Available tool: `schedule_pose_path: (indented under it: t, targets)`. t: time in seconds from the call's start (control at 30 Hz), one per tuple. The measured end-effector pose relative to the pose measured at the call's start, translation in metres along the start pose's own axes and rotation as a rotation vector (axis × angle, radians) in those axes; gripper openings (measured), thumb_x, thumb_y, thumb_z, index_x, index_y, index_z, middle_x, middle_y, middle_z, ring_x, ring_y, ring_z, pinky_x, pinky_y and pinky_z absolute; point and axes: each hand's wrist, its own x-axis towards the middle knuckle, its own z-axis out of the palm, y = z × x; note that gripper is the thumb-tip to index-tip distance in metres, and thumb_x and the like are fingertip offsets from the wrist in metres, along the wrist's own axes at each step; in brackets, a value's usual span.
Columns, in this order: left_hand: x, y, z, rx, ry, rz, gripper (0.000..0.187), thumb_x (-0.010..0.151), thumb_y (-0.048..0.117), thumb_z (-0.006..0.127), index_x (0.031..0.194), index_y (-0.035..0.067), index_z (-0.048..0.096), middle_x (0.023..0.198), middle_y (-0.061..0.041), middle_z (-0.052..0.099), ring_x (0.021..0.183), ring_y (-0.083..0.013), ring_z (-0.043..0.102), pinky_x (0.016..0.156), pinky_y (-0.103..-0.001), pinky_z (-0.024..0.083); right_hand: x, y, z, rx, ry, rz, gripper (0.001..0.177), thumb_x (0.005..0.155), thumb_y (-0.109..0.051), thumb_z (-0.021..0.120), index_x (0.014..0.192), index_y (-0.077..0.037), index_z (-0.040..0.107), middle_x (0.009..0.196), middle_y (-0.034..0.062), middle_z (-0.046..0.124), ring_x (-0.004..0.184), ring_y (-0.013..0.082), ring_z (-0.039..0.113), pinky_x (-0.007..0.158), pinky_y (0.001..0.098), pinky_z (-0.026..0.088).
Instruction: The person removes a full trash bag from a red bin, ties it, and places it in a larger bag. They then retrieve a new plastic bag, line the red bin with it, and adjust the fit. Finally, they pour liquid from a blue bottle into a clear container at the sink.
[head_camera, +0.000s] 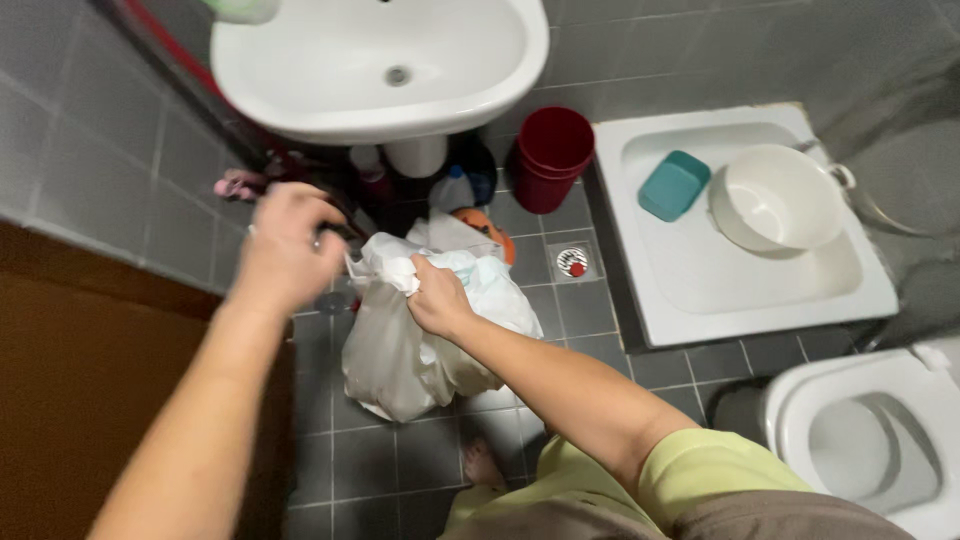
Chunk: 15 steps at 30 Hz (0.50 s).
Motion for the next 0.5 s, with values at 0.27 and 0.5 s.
schedule_pose_path:
  t: [0.27,0.5]
  targets:
    - [-0.096,-0.147,-0.127,0.768,0.029,-0.456,0.036,0.088,0.022,0.074,0.116,-0.001,0.07,0.136,-0.029,0.055,0.129,-0.0438,0.048,0.104,-0.053,0.042,-0.001,-0.049,0.027,0.034,-0.022,0.021,0.032,0.08,-0.003,0.05,0.111,-0.003,0.057,0.094,0.0277,0.07,0.096,0.0503,0.063,0.085,0.0571,0.046]
    - [-0.184,-0.279,-0.152,0.565,0.101,-0.927,0.038,0.096,0.025,0.067,0.123,-0.002,0.067,0.13,-0.027,0.058,0.12,-0.042,0.053,0.1,-0.054,0.044,-0.004,-0.057,0.03,0.029,-0.016,-0.003,0.036,0.078,-0.002,0.05,0.113,-0.002,0.058,0.094,0.0285,0.07,0.094,0.0504,0.063,0.085,0.0566,0.047]
